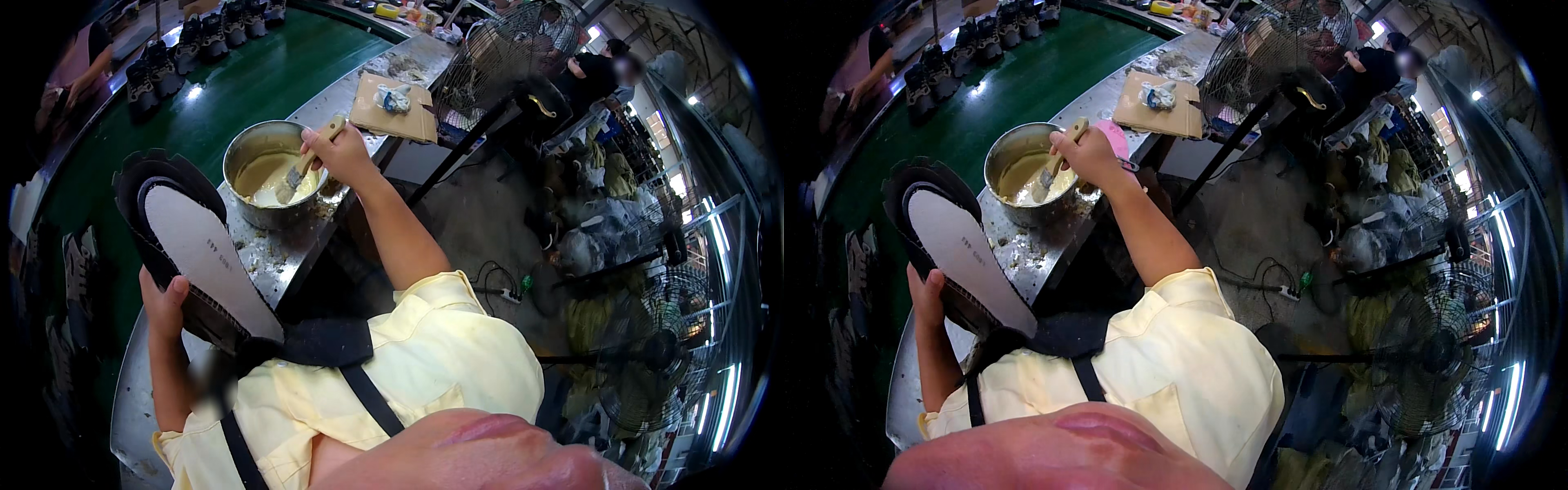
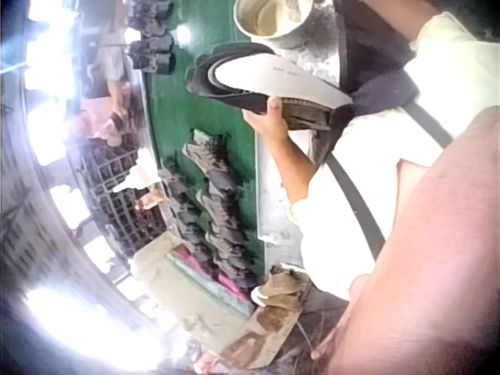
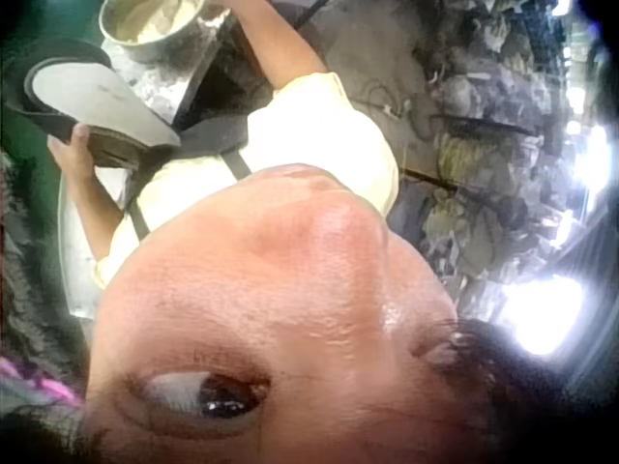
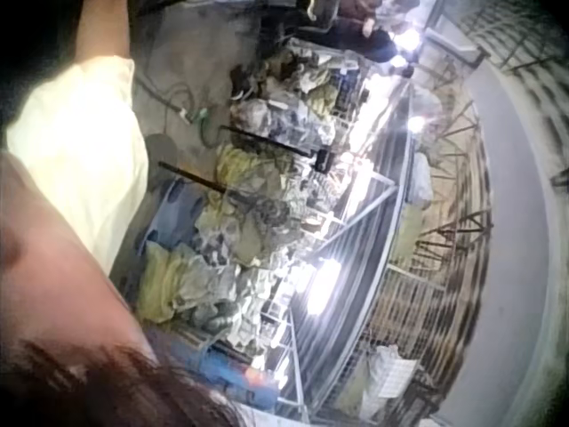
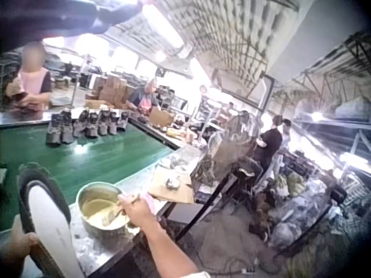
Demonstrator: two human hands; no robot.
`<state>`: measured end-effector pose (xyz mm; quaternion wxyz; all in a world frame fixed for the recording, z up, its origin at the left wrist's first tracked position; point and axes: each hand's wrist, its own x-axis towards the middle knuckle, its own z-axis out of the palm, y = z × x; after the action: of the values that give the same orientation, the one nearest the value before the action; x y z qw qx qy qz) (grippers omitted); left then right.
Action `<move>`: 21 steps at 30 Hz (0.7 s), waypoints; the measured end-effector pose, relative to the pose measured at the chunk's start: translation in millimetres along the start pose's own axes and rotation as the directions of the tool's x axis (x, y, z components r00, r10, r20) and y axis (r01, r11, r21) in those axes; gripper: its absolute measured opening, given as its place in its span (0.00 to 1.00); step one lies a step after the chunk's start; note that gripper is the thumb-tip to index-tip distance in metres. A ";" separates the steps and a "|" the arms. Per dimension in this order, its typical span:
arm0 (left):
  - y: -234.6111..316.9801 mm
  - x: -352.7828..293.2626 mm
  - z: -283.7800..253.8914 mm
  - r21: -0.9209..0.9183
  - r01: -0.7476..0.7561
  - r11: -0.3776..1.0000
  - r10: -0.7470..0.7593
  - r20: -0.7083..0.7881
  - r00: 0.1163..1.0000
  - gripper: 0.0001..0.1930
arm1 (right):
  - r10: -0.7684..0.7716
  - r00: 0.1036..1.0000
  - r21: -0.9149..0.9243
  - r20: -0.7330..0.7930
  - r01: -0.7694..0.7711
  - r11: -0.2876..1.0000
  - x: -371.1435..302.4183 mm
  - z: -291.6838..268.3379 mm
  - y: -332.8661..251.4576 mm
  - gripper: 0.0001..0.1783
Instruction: The person applies glue to the bottom and edges of shoe uppers using a brush and a container of adhesive, then places them onto a conveyor belt.
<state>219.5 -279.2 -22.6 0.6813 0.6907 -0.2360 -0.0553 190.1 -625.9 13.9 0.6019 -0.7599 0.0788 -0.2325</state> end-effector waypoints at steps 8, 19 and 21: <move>-31.3 -3.9 -17.8 0.261 0.097 0.961 -0.070 -0.110 0.991 0.49 | -0.258 0.937 0.038 -0.234 0.274 0.961 10.8 -8.5 32.9 0.15; 10.7 7.4 -2.9 -0.219 0.048 0.974 -0.003 0.201 0.980 0.40 | -0.224 0.946 0.428 -0.234 0.307 0.850 -13.5 47.9 -109.2 0.17; 11.4 8.1 -2.6 -0.213 0.044 0.976 0.002 0.207 0.978 0.41 | -0.243 0.952 0.395 -0.186 0.298 0.869 -20.6 65.3 -121.1 0.18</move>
<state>224.8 -279.6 -9.5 0.7237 0.6053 -0.2906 -0.1594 181.9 -528.5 112.9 0.7057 -0.5997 -0.0412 -0.3751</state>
